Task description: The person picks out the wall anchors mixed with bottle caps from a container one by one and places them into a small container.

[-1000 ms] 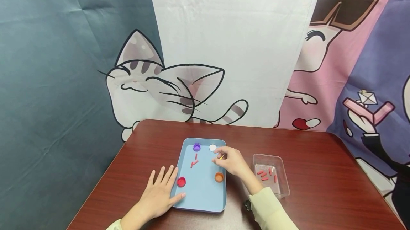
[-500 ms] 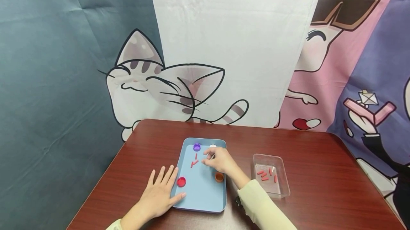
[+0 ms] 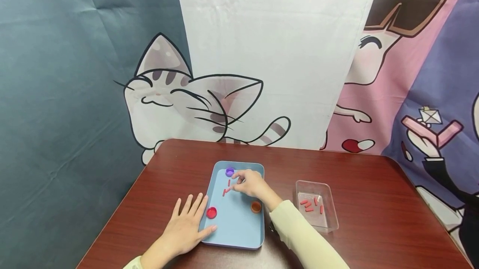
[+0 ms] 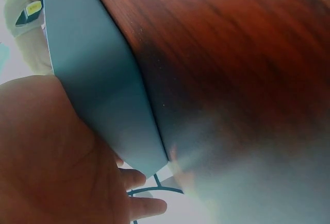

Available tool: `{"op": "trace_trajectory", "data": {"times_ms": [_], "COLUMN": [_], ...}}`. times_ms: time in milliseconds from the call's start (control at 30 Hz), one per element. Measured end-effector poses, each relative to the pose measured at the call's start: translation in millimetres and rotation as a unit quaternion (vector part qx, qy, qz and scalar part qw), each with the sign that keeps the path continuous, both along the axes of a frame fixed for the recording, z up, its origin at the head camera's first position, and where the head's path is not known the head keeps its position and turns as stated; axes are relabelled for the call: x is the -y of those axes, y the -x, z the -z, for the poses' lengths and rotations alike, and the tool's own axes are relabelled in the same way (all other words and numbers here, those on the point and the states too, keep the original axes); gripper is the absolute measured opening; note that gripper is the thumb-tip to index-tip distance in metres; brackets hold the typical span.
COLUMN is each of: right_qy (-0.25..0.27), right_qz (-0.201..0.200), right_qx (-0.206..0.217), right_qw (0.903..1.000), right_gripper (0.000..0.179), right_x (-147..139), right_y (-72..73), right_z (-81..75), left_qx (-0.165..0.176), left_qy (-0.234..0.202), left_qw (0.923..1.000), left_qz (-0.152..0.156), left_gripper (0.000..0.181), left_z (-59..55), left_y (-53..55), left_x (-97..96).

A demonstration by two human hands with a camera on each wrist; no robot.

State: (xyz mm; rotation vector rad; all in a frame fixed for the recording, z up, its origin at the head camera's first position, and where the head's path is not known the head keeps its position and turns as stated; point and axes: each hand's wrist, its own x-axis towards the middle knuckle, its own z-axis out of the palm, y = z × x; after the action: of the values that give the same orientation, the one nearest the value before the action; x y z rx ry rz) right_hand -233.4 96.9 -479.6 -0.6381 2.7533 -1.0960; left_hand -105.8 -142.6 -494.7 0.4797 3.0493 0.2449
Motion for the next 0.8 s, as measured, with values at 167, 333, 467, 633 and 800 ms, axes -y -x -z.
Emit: {"op": "trace_trajectory", "data": {"times_ms": [167,333,467,633,800], "right_qy": [-0.024,-0.051,-0.063,-0.08,-0.094], "right_qz": [-0.003,-0.006,-0.009,-0.016,0.002], "right_qx": [0.001,0.005,0.012,-0.001,0.002], "right_qw": [0.9997,0.9987,0.9979,0.9966,0.9956], "right_gripper": [0.03,0.031,0.028,0.026,0.026], "right_x": [6.8,10.8,14.8,20.7,25.3], "right_y": [6.8,11.5,14.5,18.1,21.2], "right_z": [1.8,6.6,9.6,11.6,13.5], "left_qx": [0.001,0.001,0.002,0.002,-0.002], "left_qy": [-0.002,-0.007,-0.01,-0.008,-0.002], "left_qw": [1.0,1.0,0.9999,1.0,1.0], "left_qz": [0.001,0.001,0.002,0.004,0.005], "left_gripper": [0.093,0.092,0.092,0.092,0.093], "left_z": [-1.2,-1.4,-3.8,-2.8,0.2], "left_y": [0.0,-0.1,-0.8,0.1,1.1], "left_x": [0.6,0.3,1.0,1.0,0.8]}}
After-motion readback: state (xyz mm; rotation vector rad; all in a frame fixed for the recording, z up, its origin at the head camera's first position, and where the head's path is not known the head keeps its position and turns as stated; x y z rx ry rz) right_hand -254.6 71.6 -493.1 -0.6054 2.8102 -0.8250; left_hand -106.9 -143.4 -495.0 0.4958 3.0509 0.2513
